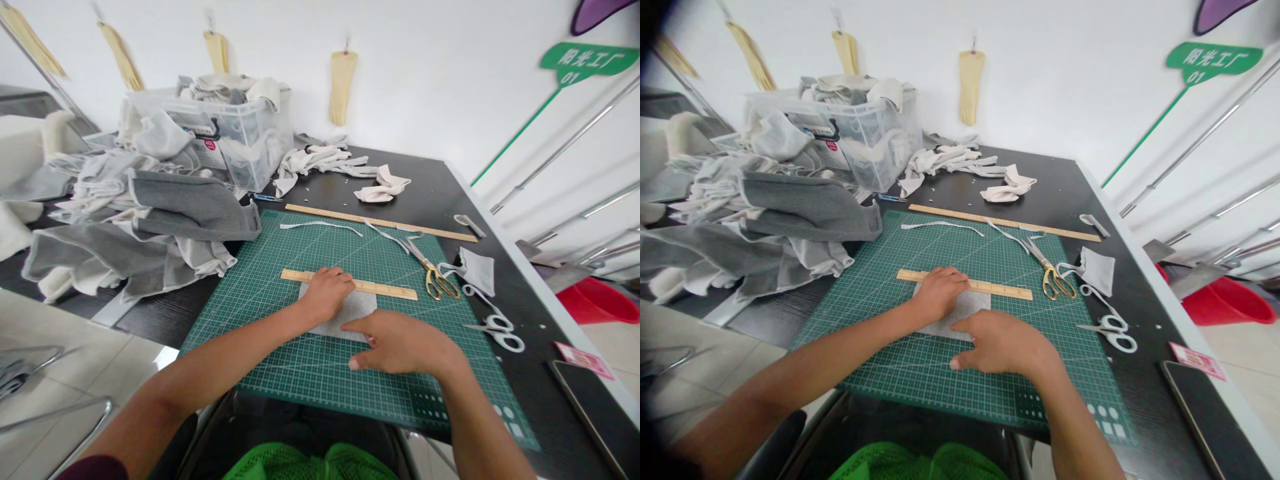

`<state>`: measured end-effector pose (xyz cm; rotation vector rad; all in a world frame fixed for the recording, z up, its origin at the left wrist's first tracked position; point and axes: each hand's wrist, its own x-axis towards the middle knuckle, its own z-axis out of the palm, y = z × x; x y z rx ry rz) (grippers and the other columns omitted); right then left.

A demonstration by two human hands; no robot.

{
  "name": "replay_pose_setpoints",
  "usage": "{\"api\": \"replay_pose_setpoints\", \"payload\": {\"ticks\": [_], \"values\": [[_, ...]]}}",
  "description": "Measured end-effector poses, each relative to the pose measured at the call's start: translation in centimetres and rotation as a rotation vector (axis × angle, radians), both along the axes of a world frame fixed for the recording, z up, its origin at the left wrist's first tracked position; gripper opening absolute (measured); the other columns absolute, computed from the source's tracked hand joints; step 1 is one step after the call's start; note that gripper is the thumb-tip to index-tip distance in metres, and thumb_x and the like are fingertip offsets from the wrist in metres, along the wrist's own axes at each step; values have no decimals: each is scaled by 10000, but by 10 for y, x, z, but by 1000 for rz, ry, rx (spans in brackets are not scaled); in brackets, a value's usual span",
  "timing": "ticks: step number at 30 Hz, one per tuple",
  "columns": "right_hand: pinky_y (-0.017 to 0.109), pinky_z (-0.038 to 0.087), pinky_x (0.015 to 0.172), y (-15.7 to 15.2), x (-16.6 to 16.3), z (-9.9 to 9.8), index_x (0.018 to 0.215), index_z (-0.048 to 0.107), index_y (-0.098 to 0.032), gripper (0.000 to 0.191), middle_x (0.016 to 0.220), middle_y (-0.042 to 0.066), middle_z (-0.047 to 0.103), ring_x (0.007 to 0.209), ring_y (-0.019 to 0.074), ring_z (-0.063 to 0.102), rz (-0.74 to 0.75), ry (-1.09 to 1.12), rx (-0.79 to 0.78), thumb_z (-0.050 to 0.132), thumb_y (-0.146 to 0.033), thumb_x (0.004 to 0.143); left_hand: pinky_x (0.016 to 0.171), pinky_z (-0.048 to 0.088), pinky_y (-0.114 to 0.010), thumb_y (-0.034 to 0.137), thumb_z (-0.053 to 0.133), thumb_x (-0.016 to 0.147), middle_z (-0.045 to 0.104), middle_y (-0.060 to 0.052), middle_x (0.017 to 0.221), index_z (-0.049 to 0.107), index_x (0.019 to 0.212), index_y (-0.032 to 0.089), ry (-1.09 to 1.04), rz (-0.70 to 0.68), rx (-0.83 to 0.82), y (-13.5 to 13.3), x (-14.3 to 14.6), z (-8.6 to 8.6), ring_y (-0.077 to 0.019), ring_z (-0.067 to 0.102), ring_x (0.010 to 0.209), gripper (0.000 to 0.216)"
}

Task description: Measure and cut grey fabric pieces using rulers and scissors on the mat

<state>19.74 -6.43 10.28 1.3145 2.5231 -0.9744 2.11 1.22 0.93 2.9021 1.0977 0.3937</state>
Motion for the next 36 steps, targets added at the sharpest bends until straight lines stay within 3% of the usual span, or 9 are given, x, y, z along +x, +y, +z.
{"api": "replay_pose_setpoints", "payload": {"ticks": [4,8,18,25,36], "values": [[301,474,700,15,22,3,1213,738,-259,367,930,57,782,791,223,684,-181,46,89,530,-434,967,813,404,-378,95,536,920,717,-24,1081,683,1024,198,-11,3,6,-1,0,2,-226,578,1039,207],[349,518,820,28,42,-7,1147,780,-250,360,999,75,799,904,266,702,-282,34,141,495,-381,970,820,412,-366,51,518,904,712,-37,1072,683,1043,197,-14,-10,19,-1,0,2,-224,579,1033,260],[387,483,1031,40,57,-36,1219,757,-286,362,1273,30,738,1154,272,675,-282,-27,38,514,-327,953,812,417,-371,27,518,881,720,-39,1085,690,1059,191,-33,-9,23,-1,0,-1,-231,584,1044,296],[394,475,1052,44,61,-37,1260,733,-272,380,1316,24,713,1182,270,665,-276,4,-33,504,-331,964,830,417,-390,25,527,876,724,-34,1122,694,1065,191,-34,-3,13,-2,0,-1,-235,588,1068,302],[407,453,1086,43,64,-44,1256,737,-295,376,1335,23,700,1217,280,650,-280,-2,1,507,-364,966,823,430,-383,35,508,885,724,-38,1076,702,1017,192,-66,-16,-13,0,-2,0,-235,587,1032,282]]}}
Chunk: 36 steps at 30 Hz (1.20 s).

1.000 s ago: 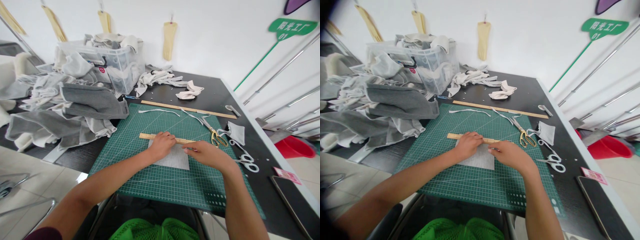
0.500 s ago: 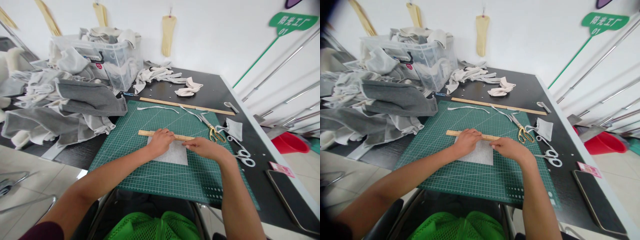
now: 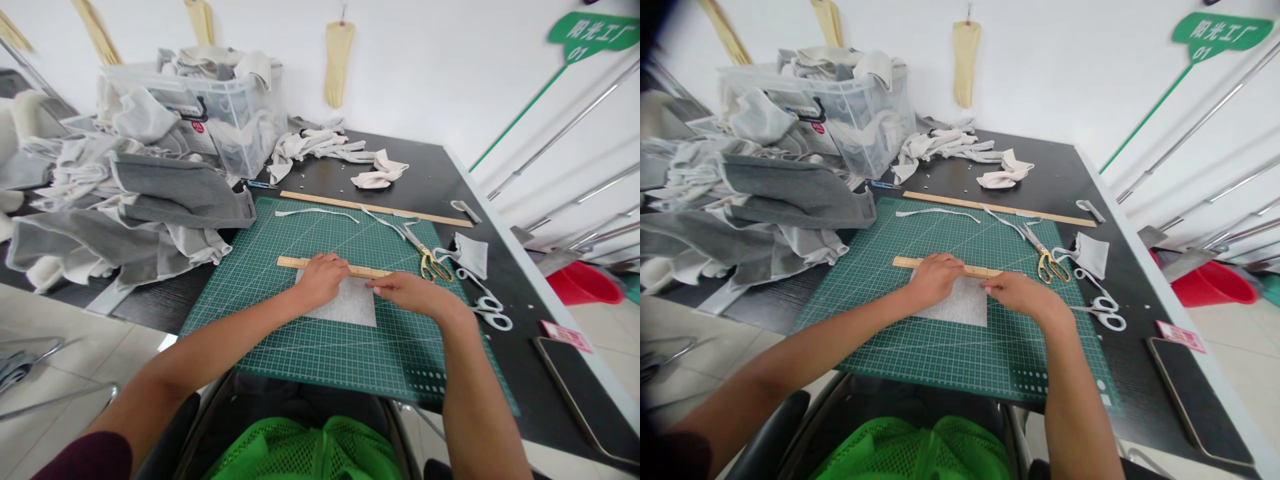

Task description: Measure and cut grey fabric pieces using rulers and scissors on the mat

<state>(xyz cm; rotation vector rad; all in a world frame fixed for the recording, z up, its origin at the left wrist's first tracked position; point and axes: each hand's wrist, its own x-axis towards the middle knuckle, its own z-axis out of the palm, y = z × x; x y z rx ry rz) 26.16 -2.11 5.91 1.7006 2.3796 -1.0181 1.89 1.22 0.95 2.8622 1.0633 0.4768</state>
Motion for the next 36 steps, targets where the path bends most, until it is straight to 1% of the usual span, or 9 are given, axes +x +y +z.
{"api": "replay_pose_setpoints", "payload": {"ticks": [8,11,14,17,23,27,29,32,36], "values": [[402,473,1064,-1,-3,3,1261,736,-276,388,1310,32,716,1197,280,662,-10,-62,6,487,-341,971,835,452,-370,119,514,940,710,-26,1118,740,989,219,-70,-78,-79,13,-8,2,-217,579,1005,253],[404,482,1053,0,-3,0,1256,739,-270,386,1304,35,720,1181,279,669,-10,-63,21,493,-340,967,878,463,-388,93,503,933,693,-42,1155,739,1018,208,-71,-73,-47,10,-8,2,-224,570,1073,276],[405,484,1044,-1,-4,1,1218,759,-284,365,1279,30,734,1167,275,674,-25,-56,38,503,-334,963,936,472,-398,62,500,918,634,-59,1292,733,1062,197,-76,-87,-1,5,-8,3,-236,513,1218,305],[407,477,1047,-2,-6,3,1204,765,-297,352,1257,27,745,1156,275,678,-28,-65,38,520,-334,954,961,473,-402,37,516,892,581,-68,1358,730,1057,190,-59,-77,34,1,-6,4,-246,468,1268,310],[398,489,1019,-4,-7,3,1236,751,-304,378,1274,29,737,1156,284,678,-46,-88,43,499,-359,959,854,464,-377,32,503,889,672,-56,1135,706,1051,193,26,-1,12,-3,0,3,-232,533,1057,306],[378,490,1003,-7,-10,8,1209,765,-310,362,1250,31,749,1137,280,682,-45,-81,46,525,-351,942,831,437,-382,42,510,890,686,-56,1094,696,1052,192,57,22,19,-5,2,3,-235,539,1027,289],[365,502,960,-8,-12,14,1177,779,-310,350,1199,35,770,1079,278,698,-46,-79,62,524,-356,942,820,428,-381,38,513,886,689,-47,1093,695,1056,197,54,28,21,-5,1,3,-233,542,1019,295],[338,517,826,-7,-13,23,1123,790,-309,355,1057,47,799,954,269,713,-97,-128,144,486,-397,963,812,420,-385,34,515,883,691,-42,1092,692,1064,200,56,28,25,-4,1,3,-232,543,1014,303],[314,465,680,2,-8,20,1044,778,-278,286,919,83,779,861,275,701,-269,-384,320,576,-425,904,792,410,-394,41,520,886,689,-49,1092,687,1037,191,69,39,38,-5,2,2,-238,545,1007,270]]}}
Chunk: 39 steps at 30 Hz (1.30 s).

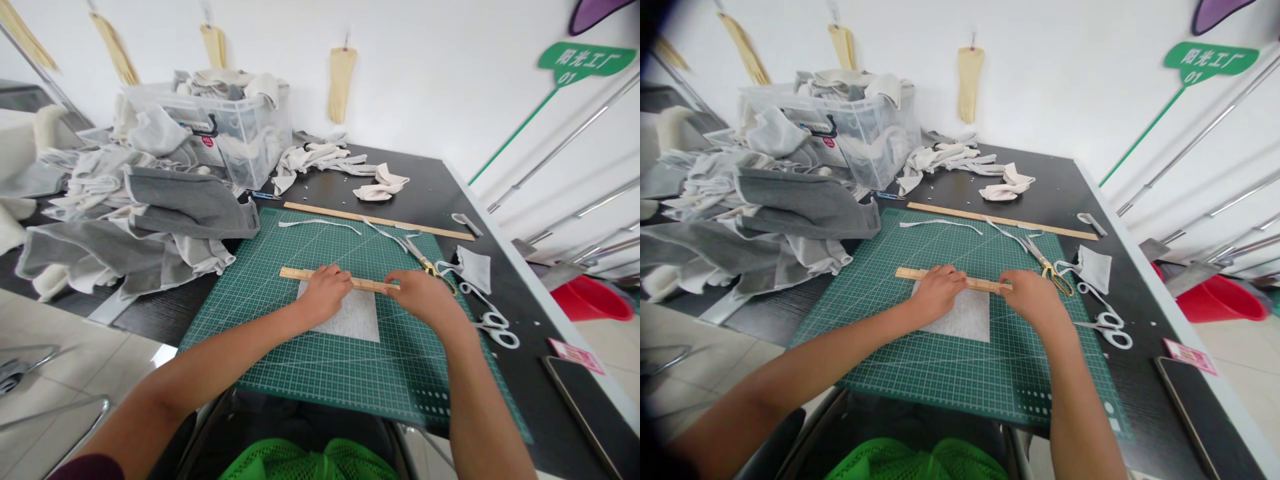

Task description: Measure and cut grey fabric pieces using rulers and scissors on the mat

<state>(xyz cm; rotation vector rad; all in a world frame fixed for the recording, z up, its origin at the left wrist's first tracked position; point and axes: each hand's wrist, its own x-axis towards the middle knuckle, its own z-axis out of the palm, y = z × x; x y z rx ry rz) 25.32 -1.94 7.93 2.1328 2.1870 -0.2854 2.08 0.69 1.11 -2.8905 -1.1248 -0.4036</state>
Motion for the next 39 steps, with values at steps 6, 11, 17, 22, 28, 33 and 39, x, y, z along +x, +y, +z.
{"api": "replay_pose_setpoints", "payload": {"ticks": [6,11,17,22,28,33,39], "values": [[313,433,651,12,14,-15,1149,735,-289,372,934,81,766,866,278,699,-57,-41,-71,669,-465,829,797,414,-406,46,514,902,672,-62,1105,677,1062,188,17,-4,1,-2,1,0,-241,540,1012,269],[308,420,657,13,19,-17,1102,754,-306,312,936,58,767,853,262,693,-38,0,-89,647,-441,842,830,438,-400,48,518,899,624,-86,1164,672,1081,176,7,-7,32,-4,0,3,-251,525,1077,271],[286,373,602,13,18,-16,1034,768,-306,260,859,44,758,764,231,675,-59,17,-87,659,-431,833,779,456,-417,34,509,887,625,-94,1030,663,1067,146,72,1,63,-8,2,4,-269,541,987,262],[285,376,611,11,17,-15,1010,766,-309,226,870,37,764,796,236,681,-35,8,-51,665,-406,833,773,460,-424,36,501,895,632,-101,1039,664,1061,159,77,12,54,-8,4,3,-266,544,982,263],[294,400,638,9,16,-18,1049,760,-318,248,907,50,772,858,261,697,-37,-40,-47,661,-414,843,758,458,-418,55,508,908,633,-90,1031,660,1048,157,84,20,68,-7,4,3,-262,554,968,230],[305,402,636,10,16,-19,1049,751,-323,244,905,51,769,856,267,701,-53,-34,-64,646,-418,851,747,462,-416,74,494,929,636,-87,1018,658,1055,146,106,18,69,-8,5,4,-265,565,963,219],[309,403,643,10,16,-19,1037,751,-319,238,907,55,769,875,275,703,-47,-46,-55,655,-421,844,745,463,-406,86,466,954,639,-91,997,667,1051,144,122,18,70,-8,7,7,-257,573,948,231]]}}
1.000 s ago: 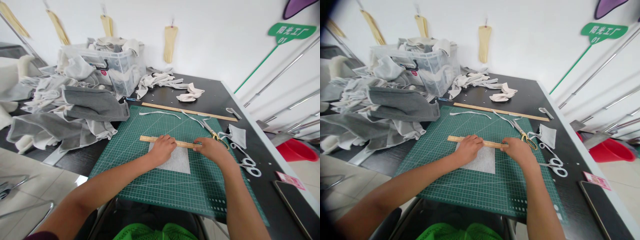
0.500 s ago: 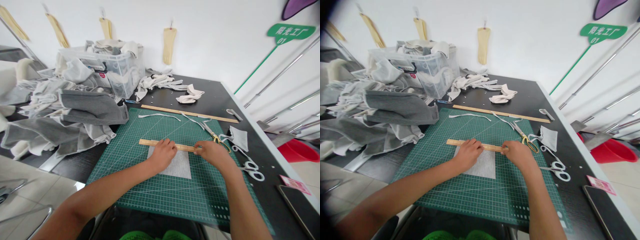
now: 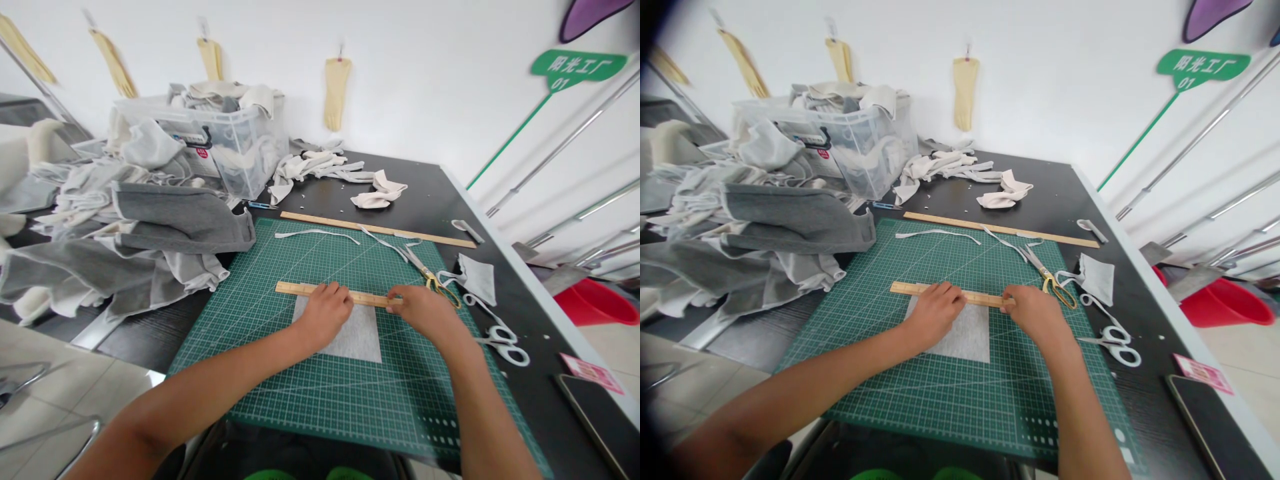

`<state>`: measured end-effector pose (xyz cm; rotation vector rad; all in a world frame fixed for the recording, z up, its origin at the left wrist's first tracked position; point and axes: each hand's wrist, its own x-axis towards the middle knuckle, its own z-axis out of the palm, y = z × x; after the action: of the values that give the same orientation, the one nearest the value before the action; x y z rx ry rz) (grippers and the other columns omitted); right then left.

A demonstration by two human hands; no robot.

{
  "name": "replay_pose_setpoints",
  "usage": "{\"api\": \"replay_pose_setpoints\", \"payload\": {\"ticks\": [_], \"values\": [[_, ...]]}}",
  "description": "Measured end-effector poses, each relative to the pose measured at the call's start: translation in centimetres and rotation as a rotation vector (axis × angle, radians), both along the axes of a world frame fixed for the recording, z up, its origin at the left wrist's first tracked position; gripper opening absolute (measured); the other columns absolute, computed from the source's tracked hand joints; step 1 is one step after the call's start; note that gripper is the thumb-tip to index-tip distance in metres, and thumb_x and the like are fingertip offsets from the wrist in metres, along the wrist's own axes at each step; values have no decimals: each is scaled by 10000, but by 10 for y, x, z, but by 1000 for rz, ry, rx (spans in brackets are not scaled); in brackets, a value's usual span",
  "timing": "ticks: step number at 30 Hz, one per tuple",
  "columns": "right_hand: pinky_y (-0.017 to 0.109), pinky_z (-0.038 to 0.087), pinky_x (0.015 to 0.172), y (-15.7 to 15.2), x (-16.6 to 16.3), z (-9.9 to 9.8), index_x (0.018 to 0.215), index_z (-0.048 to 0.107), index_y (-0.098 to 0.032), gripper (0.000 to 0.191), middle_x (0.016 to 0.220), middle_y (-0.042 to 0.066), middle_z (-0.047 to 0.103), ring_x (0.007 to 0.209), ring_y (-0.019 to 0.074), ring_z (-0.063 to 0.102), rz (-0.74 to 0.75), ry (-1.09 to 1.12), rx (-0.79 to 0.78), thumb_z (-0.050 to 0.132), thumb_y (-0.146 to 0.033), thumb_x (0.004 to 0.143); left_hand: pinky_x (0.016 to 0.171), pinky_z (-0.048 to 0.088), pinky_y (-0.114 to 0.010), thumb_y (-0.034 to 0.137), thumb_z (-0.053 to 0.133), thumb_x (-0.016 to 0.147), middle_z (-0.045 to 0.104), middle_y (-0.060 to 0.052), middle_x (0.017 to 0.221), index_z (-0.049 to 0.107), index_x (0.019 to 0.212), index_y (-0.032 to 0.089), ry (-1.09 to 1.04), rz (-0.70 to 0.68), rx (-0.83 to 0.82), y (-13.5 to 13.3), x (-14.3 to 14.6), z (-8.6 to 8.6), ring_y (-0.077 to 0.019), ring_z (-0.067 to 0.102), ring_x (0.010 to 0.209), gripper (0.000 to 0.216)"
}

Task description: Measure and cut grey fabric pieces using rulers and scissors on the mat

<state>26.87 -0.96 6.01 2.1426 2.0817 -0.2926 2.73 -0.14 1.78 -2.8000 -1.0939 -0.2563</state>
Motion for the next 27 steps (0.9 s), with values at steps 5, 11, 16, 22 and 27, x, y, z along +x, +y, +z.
{"api": "replay_pose_setpoints", "payload": {"ticks": [5,11,16,22,27], "values": [[301,404,646,-1,-1,-1,1032,757,-318,227,939,62,772,903,277,704,1,-25,10,645,-402,853,745,467,-404,82,481,949,637,-85,998,665,1078,140,-5,-4,5,0,-1,-1,-257,573,950,232],[286,370,624,-2,-3,0,1032,751,-307,223,913,49,770,860,251,697,-13,-18,10,657,-403,854,736,471,-402,87,483,951,634,-79,989,662,1046,146,-2,1,19,0,-1,-1,-252,570,943,211],[283,345,605,-1,0,0,1024,751,-302,246,892,41,763,827,240,693,-49,0,-17,695,-428,820,740,474,-409,82,497,942,634,-74,988,663,1046,152,-18,7,43,0,-1,-4,-252,567,940,208],[288,337,593,0,4,-3,1004,747,-300,267,893,38,759,815,242,692,-68,-8,-19,732,-444,780,737,467,-405,78,502,940,632,-65,977,665,1037,150,-31,7,47,0,-1,-6,-250,569,931,203],[288,324,594,-3,3,-4,978,750,-300,232,887,42,765,849,255,700,-41,-35,34,732,-430,787,750,454,-397,75,518,930,633,-66,989,662,1040,163,-40,18,42,0,-1,-6,-251,564,946,202]]}}
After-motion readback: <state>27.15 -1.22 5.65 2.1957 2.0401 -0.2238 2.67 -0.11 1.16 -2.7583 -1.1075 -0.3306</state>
